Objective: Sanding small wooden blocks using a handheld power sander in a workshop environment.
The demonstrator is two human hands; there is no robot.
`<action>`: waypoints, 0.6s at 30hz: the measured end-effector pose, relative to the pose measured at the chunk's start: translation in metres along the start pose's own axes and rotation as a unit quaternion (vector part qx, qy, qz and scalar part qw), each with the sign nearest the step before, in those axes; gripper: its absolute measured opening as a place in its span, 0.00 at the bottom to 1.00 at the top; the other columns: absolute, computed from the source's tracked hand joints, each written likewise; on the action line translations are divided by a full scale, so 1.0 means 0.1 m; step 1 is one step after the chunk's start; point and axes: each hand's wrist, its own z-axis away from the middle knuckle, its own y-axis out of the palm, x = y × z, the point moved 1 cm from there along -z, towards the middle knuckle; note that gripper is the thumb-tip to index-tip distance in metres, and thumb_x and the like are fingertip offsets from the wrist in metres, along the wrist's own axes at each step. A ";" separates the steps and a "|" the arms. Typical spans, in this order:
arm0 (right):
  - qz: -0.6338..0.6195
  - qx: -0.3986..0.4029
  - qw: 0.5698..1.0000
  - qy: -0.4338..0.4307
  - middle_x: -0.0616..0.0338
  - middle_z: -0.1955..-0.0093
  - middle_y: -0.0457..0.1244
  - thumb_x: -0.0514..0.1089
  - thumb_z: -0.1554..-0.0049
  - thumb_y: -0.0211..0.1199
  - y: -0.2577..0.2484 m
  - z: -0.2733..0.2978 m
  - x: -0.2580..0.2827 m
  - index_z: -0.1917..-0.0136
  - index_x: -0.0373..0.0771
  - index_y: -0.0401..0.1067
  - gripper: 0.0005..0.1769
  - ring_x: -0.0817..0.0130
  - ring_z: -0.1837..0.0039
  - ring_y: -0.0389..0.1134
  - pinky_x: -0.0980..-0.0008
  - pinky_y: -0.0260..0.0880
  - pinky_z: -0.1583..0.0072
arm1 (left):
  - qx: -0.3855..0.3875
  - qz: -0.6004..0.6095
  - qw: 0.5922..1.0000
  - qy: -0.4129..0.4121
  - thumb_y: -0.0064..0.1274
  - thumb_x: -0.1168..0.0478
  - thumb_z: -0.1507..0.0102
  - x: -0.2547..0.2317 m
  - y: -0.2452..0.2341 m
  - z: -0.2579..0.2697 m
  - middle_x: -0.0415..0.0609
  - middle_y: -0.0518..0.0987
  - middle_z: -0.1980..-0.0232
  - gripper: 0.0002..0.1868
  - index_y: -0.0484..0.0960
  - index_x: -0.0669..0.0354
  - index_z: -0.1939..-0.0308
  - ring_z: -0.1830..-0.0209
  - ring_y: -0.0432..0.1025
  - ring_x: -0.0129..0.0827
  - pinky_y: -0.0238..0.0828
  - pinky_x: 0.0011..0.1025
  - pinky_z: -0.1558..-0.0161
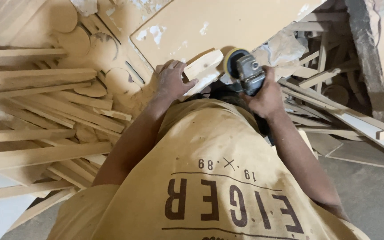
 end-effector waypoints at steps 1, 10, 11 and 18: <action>0.002 0.000 1.000 -0.001 0.33 0.38 0.68 0.51 0.53 0.82 0.06 -0.01 0.04 0.25 0.48 0.52 0.52 0.32 0.33 0.68 0.39 0.68 0.31 | -0.001 0.002 1.000 -0.001 0.66 0.36 0.44 -0.02 -0.02 -0.01 0.54 0.80 0.43 0.36 0.82 0.52 0.39 0.37 0.76 0.54 0.72 0.51 0.38; -0.007 0.066 0.996 -0.057 0.30 0.38 0.67 0.53 0.54 0.82 0.15 -0.08 0.21 0.26 0.44 0.52 0.54 0.28 0.32 0.67 0.37 0.67 0.31 | 0.040 -0.002 0.999 -0.031 0.64 0.35 0.44 -0.07 -0.11 -0.04 0.48 0.79 0.46 0.32 0.82 0.48 0.44 0.40 0.77 0.49 0.70 0.50 0.37; 0.001 0.061 0.997 -0.050 0.31 0.38 0.67 0.54 0.55 0.83 0.14 -0.14 0.13 0.26 0.44 0.52 0.54 0.29 0.32 0.67 0.38 0.67 0.31 | 0.043 -0.009 0.998 -0.035 0.64 0.35 0.44 -0.12 -0.16 -0.04 0.48 0.79 0.46 0.31 0.82 0.48 0.45 0.40 0.77 0.49 0.71 0.51 0.38; 0.023 0.078 0.995 -0.064 0.31 0.37 0.67 0.55 0.57 0.84 0.15 -0.13 0.26 0.25 0.44 0.53 0.56 0.30 0.32 0.68 0.37 0.67 0.30 | 0.047 -0.015 0.998 -0.033 0.64 0.35 0.45 0.02 0.06 -0.07 0.49 0.79 0.47 0.31 0.82 0.48 0.46 0.42 0.78 0.49 0.68 0.47 0.37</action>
